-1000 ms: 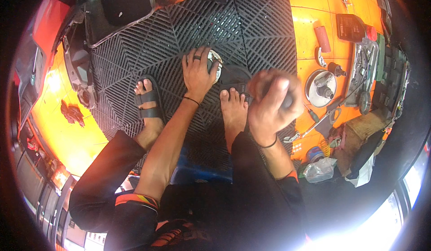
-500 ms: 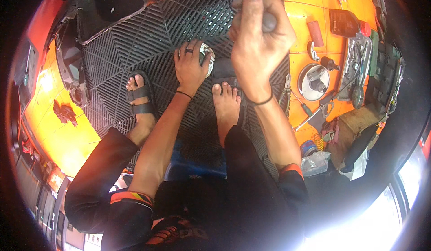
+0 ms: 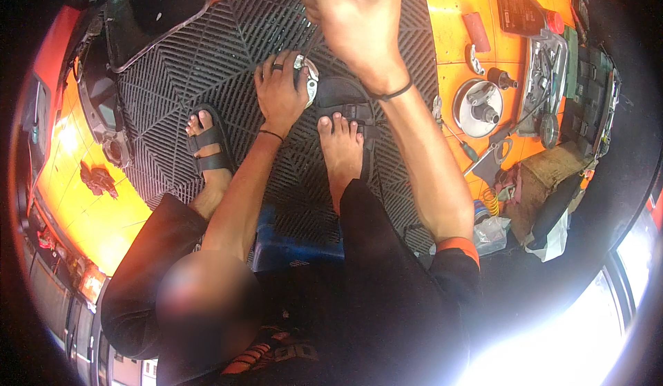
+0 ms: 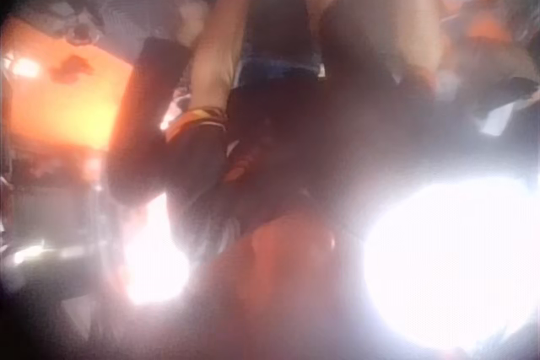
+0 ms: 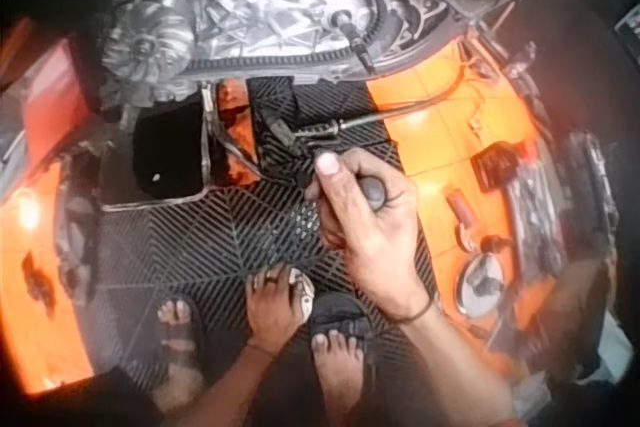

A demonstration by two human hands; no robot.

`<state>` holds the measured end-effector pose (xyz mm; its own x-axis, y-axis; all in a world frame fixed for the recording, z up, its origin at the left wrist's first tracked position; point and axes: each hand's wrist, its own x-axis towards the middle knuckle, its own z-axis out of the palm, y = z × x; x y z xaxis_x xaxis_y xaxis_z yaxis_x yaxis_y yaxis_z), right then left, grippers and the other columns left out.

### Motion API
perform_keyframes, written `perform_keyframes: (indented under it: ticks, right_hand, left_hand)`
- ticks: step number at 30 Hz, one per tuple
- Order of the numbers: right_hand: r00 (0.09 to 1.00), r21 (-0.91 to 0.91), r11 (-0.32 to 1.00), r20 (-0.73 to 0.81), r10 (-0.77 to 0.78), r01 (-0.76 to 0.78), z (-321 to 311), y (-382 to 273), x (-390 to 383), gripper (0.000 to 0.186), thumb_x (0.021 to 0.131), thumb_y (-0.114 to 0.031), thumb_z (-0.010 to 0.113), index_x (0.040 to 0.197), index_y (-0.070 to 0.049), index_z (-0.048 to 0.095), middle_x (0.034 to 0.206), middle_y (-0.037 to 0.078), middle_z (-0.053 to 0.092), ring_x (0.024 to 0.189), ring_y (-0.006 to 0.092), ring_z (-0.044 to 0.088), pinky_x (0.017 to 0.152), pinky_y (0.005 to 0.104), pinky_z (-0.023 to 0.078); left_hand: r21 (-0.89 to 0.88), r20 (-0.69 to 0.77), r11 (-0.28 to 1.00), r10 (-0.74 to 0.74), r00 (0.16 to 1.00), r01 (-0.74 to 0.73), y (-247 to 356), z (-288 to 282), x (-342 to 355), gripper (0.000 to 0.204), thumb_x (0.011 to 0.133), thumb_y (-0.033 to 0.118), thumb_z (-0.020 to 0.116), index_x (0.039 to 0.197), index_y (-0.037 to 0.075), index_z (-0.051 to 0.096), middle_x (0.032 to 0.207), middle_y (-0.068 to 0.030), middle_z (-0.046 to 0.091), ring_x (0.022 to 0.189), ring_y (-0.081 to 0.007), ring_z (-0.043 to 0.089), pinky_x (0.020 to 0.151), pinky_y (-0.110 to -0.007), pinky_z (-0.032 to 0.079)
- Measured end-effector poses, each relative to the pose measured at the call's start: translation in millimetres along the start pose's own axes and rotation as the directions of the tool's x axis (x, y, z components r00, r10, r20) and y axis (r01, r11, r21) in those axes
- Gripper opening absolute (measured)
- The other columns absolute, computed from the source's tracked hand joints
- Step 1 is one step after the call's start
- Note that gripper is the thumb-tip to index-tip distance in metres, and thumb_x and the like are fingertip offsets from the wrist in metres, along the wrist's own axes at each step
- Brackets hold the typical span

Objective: The person sits on the floor and works on a circular metal motorcycle part, likely a brake rotor or clutch assembly. They use a screwdriver to pry and adjust components, then use a wrench to tighten bolts on the assembly.

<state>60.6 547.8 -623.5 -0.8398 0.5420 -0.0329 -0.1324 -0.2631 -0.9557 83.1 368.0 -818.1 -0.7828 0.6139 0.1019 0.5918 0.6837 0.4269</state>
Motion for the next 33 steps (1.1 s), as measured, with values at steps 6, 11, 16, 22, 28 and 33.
perform_keyframes:
  ticks: [6,11,16,22,28,33]
  right_hand:
    - [0.997,0.044,0.998,0.071,-0.037,0.034,-35,3,0,0.033,0.107,-0.023,0.055,0.082,-0.003,0.059,0.05,-0.002,0.036,0.041,0.0084,0.03,0.042,0.0271,0.028]
    - [0.995,0.144,0.989,0.099,-0.03,0.015,-51,4,6,0.029,0.106,-0.021,0.055,0.088,0.001,0.063,0.051,0.001,0.038,0.04,0.011,0.032,0.042,0.0282,0.028]
    - [0.991,0.021,0.998,-0.125,-0.058,0.061,-67,1,-44,0.037,0.109,-0.033,0.046,0.096,-0.002,0.062,0.051,-0.005,0.025,0.043,0.009,0.022,0.044,0.027,0.023]
    - [0.809,0.29,0.945,-0.586,0.052,0.15,-132,22,-114,0.035,0.109,-0.038,0.05,0.095,-0.008,0.062,0.058,-0.003,0.03,0.053,0.0102,0.031,0.055,0.0279,0.032]
    - [0.741,0.505,0.836,-0.642,0.197,0.216,-169,71,-156,0.032,0.109,-0.035,0.053,0.101,-0.005,0.063,0.066,-0.001,0.033,0.062,0.0127,0.032,0.063,0.0302,0.034]
    - [0.7,0.654,0.708,-0.636,0.324,0.266,-179,101,-171,0.036,0.108,-0.038,0.054,0.098,-0.003,0.059,0.07,0.0,0.034,0.065,0.0137,0.034,0.066,0.0305,0.035]
  left_hand:
    - [-0.039,0.002,0.999,-0.005,1.0,0.005,-1,-2,1,0.041,0.092,0.031,0.068,0.127,0.01,0.065,0.13,-0.0078,0.065,0.128,-0.0316,0.053,0.111,-0.051,0.035]
    - [-0.051,0.014,0.997,0.058,0.998,-0.058,-3,-3,1,0.044,0.09,0.032,0.071,0.128,0.01,0.065,0.13,-0.0075,0.065,0.128,-0.0323,0.053,0.111,-0.051,0.036]
    - [-0.129,-0.014,0.991,0.023,1.0,-0.025,-4,-7,3,0.049,0.087,0.033,0.076,0.129,0.01,0.063,0.132,-0.0098,0.064,0.128,-0.0334,0.053,0.112,-0.052,0.036]
    - [-0.082,-0.119,0.994,0.055,0.991,-0.065,-3,-4,-4,0.029,0.083,0.029,0.081,0.093,0.003,0.073,0.137,-0.0105,0.061,0.13,-0.0348,0.049,0.113,-0.054,0.035]
    - [-0.089,-0.072,0.991,0.093,0.993,-0.099,-6,-3,-5,0.023,0.083,0.028,0.08,0.085,0.005,0.078,0.137,-0.005,0.062,0.13,-0.0331,0.048,0.112,-0.052,0.033]
    - [-0.155,-0.027,0.981,0.114,0.993,-0.117,-6,-12,-3,0.022,0.081,0.026,0.081,0.084,0.006,0.075,0.138,-0.0058,0.061,0.13,-0.0325,0.049,0.112,-0.051,0.033]
